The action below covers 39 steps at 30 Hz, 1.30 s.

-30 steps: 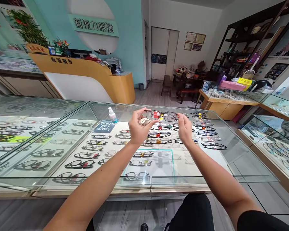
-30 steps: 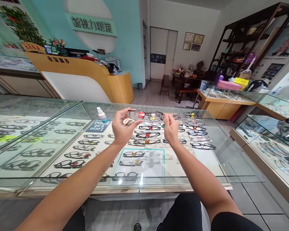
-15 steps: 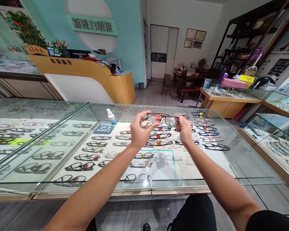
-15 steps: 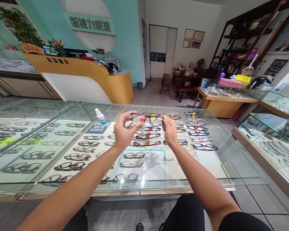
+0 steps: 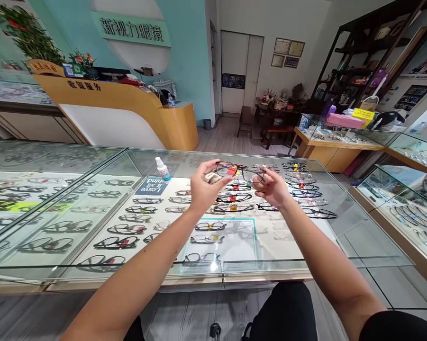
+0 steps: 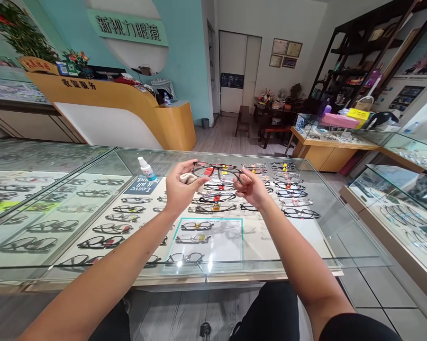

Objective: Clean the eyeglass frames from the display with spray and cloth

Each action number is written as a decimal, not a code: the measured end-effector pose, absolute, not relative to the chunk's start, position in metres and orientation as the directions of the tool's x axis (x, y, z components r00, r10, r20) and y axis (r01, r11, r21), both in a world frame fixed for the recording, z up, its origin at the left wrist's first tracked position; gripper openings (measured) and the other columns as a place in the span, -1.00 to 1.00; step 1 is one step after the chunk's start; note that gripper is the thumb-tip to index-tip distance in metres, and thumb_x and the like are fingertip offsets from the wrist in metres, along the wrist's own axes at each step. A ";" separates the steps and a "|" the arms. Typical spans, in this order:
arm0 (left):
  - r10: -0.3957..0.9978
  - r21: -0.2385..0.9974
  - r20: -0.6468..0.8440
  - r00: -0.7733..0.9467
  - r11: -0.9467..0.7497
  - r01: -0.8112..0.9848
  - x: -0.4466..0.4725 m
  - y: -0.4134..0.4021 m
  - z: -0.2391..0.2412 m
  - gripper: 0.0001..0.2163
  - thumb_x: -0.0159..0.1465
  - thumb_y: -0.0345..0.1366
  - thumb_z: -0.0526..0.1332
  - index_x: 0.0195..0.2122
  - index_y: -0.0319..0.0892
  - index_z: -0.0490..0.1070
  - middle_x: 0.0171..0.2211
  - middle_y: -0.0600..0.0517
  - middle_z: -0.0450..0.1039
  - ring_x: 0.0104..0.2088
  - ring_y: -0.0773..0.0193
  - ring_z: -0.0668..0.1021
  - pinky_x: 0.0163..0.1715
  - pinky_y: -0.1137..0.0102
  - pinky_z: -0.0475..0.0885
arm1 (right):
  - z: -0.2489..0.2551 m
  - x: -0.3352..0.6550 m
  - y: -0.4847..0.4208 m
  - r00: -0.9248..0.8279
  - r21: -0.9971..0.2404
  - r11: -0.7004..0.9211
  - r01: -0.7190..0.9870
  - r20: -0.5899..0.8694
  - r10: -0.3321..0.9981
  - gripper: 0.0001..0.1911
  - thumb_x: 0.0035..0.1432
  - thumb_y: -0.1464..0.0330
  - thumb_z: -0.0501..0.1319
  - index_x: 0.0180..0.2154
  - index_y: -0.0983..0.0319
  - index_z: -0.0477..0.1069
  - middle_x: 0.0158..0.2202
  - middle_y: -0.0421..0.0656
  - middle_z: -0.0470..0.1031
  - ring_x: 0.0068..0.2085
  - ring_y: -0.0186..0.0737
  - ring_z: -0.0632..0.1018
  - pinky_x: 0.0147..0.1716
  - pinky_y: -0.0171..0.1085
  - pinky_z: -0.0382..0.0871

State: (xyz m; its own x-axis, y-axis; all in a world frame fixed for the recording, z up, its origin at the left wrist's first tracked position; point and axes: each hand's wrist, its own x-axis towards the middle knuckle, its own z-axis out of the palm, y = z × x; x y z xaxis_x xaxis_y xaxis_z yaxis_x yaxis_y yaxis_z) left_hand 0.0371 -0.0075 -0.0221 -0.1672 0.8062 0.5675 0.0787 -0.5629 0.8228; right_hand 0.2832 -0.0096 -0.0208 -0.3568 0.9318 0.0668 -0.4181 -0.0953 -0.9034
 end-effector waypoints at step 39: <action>0.589 0.993 0.098 0.802 -0.006 -0.116 0.030 -0.019 -0.001 -0.22 -0.10 0.43 0.58 -0.19 -0.23 0.71 -0.37 -0.16 0.61 -0.45 0.17 0.53 -0.53 0.36 0.28 | 0.034 0.266 -0.096 -0.450 -0.761 0.621 0.188 0.496 0.743 -0.70 0.31 0.09 0.50 -0.05 0.11 0.78 -0.61 -0.41 -0.05 -0.53 -0.39 0.01 -0.47 -0.26 -0.10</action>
State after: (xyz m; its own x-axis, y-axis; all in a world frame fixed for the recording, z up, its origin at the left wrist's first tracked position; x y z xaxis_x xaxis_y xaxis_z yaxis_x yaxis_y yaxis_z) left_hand 0.0305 -0.0193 -0.0008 0.8024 0.5887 0.0976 -0.1162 -0.0062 0.9932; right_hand 0.2658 -0.0959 0.0338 -0.4495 0.7432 0.4955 0.1885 0.6212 -0.7607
